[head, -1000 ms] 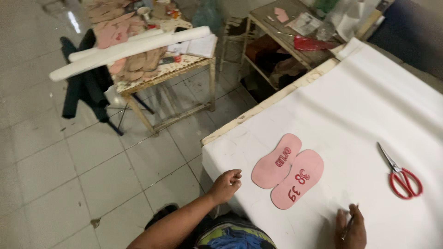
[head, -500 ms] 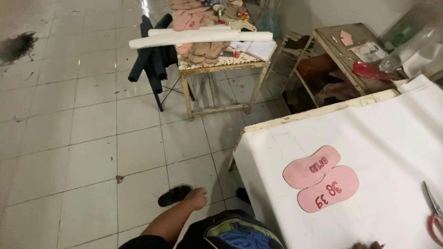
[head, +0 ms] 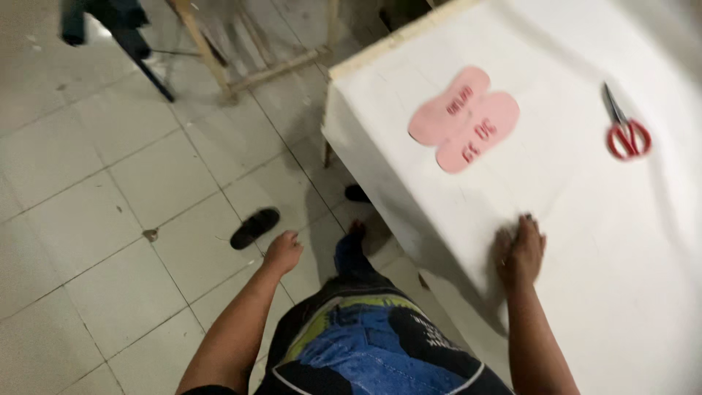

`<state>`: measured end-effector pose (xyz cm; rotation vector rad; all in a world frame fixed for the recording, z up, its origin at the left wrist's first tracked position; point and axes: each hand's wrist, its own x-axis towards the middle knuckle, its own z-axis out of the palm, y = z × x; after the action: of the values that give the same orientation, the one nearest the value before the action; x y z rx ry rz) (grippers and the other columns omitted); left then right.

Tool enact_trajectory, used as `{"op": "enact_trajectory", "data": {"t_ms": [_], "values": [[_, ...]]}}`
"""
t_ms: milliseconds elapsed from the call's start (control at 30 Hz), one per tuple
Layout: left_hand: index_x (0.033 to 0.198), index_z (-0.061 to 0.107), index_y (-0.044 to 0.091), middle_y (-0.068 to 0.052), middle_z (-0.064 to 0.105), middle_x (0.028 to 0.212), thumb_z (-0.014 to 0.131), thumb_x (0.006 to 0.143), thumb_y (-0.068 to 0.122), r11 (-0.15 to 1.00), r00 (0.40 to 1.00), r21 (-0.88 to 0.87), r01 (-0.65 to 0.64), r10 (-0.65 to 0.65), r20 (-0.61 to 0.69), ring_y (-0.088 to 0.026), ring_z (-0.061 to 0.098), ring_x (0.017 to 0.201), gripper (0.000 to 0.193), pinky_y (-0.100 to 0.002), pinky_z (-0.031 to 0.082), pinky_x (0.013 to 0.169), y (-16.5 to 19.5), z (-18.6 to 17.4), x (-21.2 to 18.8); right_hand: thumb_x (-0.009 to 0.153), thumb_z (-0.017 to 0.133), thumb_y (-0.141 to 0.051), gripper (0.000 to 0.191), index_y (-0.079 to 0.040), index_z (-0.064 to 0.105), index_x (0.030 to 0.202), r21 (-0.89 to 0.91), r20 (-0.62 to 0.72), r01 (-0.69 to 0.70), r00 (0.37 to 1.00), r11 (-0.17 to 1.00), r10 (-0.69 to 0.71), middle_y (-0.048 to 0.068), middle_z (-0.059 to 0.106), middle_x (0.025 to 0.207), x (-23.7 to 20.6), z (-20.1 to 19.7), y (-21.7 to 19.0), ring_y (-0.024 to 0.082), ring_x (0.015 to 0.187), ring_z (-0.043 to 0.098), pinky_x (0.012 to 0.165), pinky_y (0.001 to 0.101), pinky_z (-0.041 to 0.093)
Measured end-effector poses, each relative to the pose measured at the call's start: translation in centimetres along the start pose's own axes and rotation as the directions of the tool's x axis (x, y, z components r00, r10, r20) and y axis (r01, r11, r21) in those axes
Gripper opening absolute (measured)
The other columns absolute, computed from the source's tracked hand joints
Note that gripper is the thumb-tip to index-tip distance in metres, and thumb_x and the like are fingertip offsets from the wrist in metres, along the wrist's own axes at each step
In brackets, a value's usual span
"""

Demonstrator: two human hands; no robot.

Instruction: The person places pink shoe insole templates on a white sheet and traces their outlines with a pencil. They reposition the templates multiple times to create several traced shapes on the sheet.

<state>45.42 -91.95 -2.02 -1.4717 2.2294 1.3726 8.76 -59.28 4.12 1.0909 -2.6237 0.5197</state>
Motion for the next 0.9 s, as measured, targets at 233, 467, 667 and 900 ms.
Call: {"op": "enact_trajectory", "data": {"t_ms": [233, 467, 667, 900], "values": [[0.146, 0.051, 0.006, -0.017, 0.064, 0.135, 0.064, 0.097, 0.034, 0.955, 0.92, -0.017, -0.295, 0.288, 0.265, -0.033, 0.064, 0.122, 0.058, -0.045, 0.054, 0.098, 8.8, 6.7, -1.6, 0.107, 0.063, -0.025, 0.047, -0.001, 0.051, 0.146, 0.044, -0.043, -0.078, 0.996, 0.996, 0.08, 0.022, 0.055, 0.15, -0.6, -1.4, -0.5, 0.039, 0.145, 0.045, 0.123, 0.0536, 0.027], [0.14, 0.056, 0.002, -0.019, 0.069, 0.127, 0.067, 0.094, 0.032, 0.928, 0.897, 0.035, -0.372, 0.349, 0.272, -0.033, 0.067, 0.116, 0.056, -0.044, 0.053, 0.096, 10.5, 9.6, -1.6, 0.105, 0.061, -0.024, 0.043, -0.005, 0.052, 0.142, 0.098, 0.02, -0.184, 0.983, 0.978, 0.183, 0.022, 0.054, 0.15, -0.9, -1.6, -0.2, 0.038, 0.146, 0.042, 0.124, 0.0511, 0.023], [0.14, 0.057, 0.002, -0.021, 0.065, 0.132, 0.071, 0.093, 0.032, 0.968, 0.967, 0.179, -0.174, 0.134, 0.217, -0.034, 0.064, 0.119, 0.057, -0.042, 0.051, 0.1, 9.8, 8.9, -0.1, 0.106, 0.06, -0.025, 0.042, -0.006, 0.052, 0.142, 0.104, -0.006, -0.142, 0.99, 0.984, 0.143, 0.022, 0.054, 0.149, -1.1, -1.1, 0.9, 0.039, 0.147, 0.041, 0.124, 0.0525, 0.023], [0.144, 0.054, 0.003, -0.017, 0.066, 0.134, 0.07, 0.092, 0.027, 0.987, 0.994, -0.126, -0.096, 0.103, 0.044, -0.03, 0.064, 0.121, 0.059, -0.039, 0.051, 0.101, 12.0, 5.1, 3.9, 0.106, 0.059, -0.024, 0.042, -0.006, 0.052, 0.143, 0.092, -0.004, -0.132, 0.991, 0.987, 0.133, 0.022, 0.054, 0.15, -1.4, -0.4, 1.7, 0.039, 0.146, 0.042, 0.124, 0.0525, 0.023]]}}
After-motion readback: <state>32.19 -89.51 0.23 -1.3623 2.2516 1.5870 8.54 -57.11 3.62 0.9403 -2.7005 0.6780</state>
